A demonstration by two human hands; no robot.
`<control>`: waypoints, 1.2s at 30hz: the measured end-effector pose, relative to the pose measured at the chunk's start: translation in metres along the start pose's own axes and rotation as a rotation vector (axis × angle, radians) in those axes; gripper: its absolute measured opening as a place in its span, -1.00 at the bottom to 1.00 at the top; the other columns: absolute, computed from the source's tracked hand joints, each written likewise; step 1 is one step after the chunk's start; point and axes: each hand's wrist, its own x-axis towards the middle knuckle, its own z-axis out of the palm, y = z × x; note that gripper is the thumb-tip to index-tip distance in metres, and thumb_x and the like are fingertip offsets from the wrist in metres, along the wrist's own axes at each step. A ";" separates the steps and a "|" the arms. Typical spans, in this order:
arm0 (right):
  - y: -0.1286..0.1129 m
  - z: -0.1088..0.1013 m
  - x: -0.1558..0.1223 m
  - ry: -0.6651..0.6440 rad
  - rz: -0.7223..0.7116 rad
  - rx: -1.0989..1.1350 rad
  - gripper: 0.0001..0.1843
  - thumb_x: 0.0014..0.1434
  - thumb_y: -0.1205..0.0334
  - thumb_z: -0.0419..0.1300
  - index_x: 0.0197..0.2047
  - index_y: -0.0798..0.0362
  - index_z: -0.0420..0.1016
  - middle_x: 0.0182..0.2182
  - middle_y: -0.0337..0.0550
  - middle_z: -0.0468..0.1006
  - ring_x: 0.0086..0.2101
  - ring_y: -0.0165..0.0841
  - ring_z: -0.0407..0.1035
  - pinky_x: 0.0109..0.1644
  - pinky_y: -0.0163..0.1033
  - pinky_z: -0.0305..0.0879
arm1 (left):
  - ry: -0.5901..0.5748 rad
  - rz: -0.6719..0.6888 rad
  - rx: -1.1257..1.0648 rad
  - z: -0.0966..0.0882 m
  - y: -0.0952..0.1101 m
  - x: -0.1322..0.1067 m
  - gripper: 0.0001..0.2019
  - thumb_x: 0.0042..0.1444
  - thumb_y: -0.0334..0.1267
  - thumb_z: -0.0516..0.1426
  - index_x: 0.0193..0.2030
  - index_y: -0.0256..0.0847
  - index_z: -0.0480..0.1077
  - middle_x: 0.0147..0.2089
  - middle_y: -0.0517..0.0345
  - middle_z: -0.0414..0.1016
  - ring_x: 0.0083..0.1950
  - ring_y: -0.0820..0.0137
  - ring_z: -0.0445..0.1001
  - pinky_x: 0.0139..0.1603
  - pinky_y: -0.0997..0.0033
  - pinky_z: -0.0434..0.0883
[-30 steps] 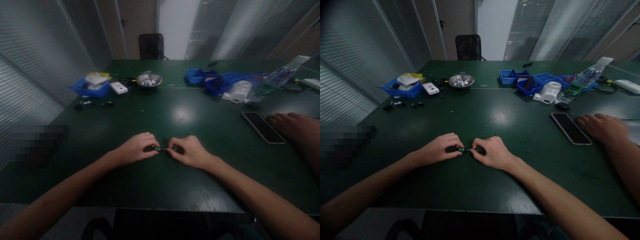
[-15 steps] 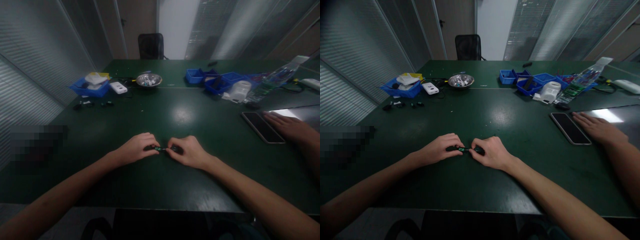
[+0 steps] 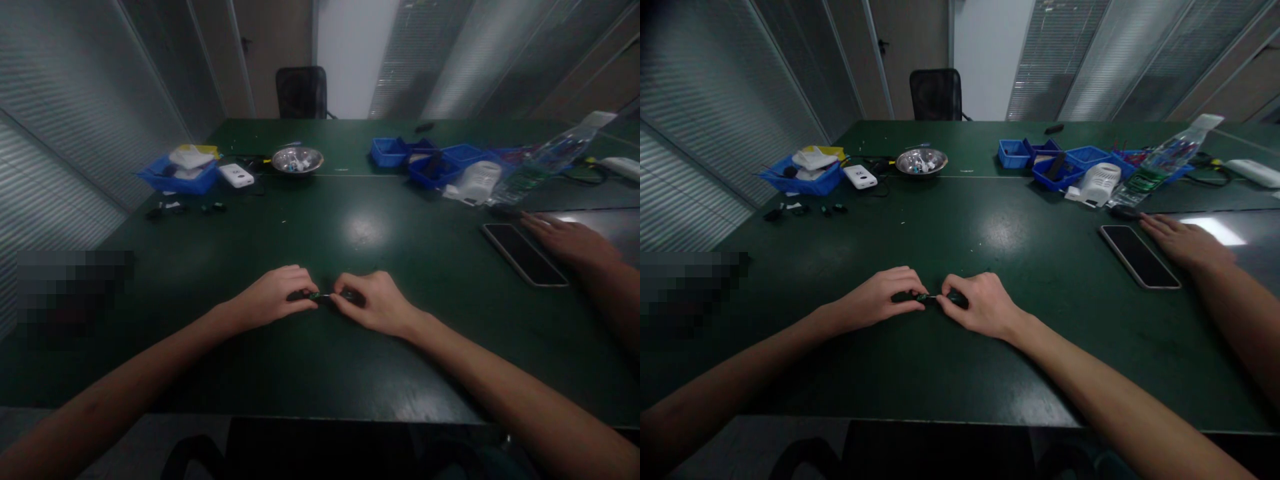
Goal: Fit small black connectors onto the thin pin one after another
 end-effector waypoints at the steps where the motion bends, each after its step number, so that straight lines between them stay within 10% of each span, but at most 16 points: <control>1: 0.000 0.000 0.000 0.002 0.000 0.000 -0.71 0.35 0.00 0.11 -0.16 0.02 0.53 -0.55 -0.30 0.48 -0.57 -0.47 0.30 -0.41 -0.33 0.07 | 0.000 0.005 -0.001 0.000 0.000 0.000 -0.80 0.33 -0.16 0.18 -0.04 -0.23 0.51 -0.13 0.02 0.48 -0.06 0.29 0.41 -0.03 0.29 0.33; 36: -0.009 0.008 0.003 0.013 -0.033 -0.044 -0.71 0.39 0.01 0.08 -0.11 0.01 0.51 -0.50 -0.29 0.54 -0.54 -0.46 0.36 -0.39 -0.33 0.09 | -0.055 -0.010 0.013 -0.004 0.002 0.003 -0.80 0.34 -0.19 0.18 0.01 -0.21 0.49 -0.08 0.05 0.48 -0.02 0.29 0.40 0.02 0.30 0.29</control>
